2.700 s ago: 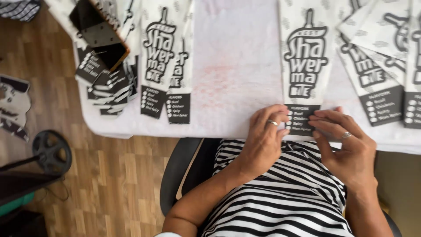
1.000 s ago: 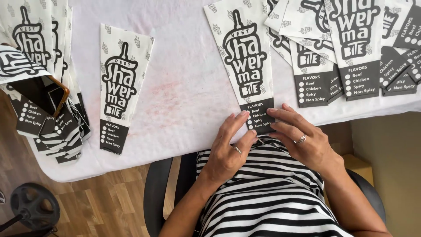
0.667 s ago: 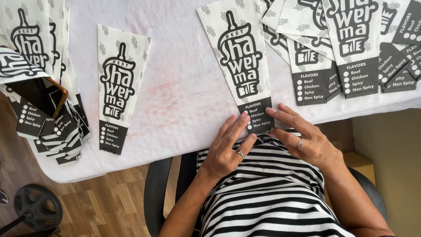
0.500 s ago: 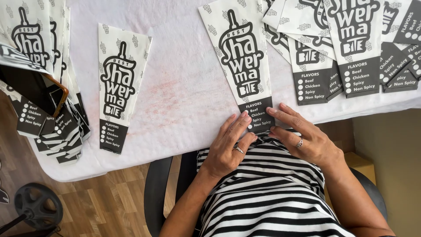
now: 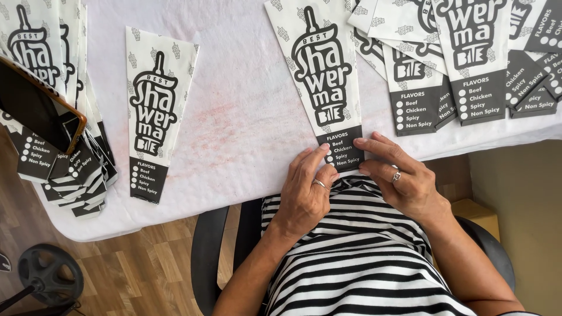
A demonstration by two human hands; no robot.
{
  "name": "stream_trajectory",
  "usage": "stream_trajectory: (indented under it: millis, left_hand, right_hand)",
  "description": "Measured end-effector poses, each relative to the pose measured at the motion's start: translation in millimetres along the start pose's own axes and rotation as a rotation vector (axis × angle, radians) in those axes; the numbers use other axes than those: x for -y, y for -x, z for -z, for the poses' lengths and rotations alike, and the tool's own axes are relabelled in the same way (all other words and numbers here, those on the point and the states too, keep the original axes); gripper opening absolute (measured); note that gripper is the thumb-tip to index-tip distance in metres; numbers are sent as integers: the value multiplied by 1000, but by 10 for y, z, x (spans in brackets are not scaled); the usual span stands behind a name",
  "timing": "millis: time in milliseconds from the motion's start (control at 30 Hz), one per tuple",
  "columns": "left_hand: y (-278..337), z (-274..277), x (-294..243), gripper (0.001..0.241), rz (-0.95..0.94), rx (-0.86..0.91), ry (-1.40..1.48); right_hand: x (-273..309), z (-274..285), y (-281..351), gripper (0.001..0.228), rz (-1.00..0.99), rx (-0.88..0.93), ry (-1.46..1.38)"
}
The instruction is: Sorting and stacking printed paper food wrappers on a table
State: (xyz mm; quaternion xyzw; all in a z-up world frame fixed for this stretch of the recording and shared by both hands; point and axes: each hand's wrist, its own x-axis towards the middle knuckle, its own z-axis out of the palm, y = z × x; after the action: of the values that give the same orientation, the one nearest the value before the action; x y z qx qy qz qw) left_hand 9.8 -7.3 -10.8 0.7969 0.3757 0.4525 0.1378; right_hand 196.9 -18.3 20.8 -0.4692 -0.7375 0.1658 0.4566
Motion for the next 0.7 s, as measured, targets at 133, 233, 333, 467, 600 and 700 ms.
stream_trajectory:
  millis: [133, 233, 333, 467, 600, 700]
  left_hand:
    - [-63, 48, -70, 18, 92, 73, -25]
    - [-100, 81, -110, 19, 189, 97, 44]
    - [-140, 100, -144, 16, 292, 119, 79]
    - [-180, 112, -164, 16, 390, 125, 172]
    - [-230, 128, -191, 21, 484, 111, 274]
    - [-193, 86, -194, 24, 501, 127, 229]
  right_hand:
    - [6, -9, 44, 5, -72, -9, 4]
    - [41, -16, 16, 9, -109, -16, 25]
    - [95, -17, -45, 11, -140, -49, 29]
    - [127, -8, -78, 14, -210, -53, -3]
    - [136, 51, -130, 19, -317, -64, -133]
    - [171, 13, -143, 14, -312, -93, -125]
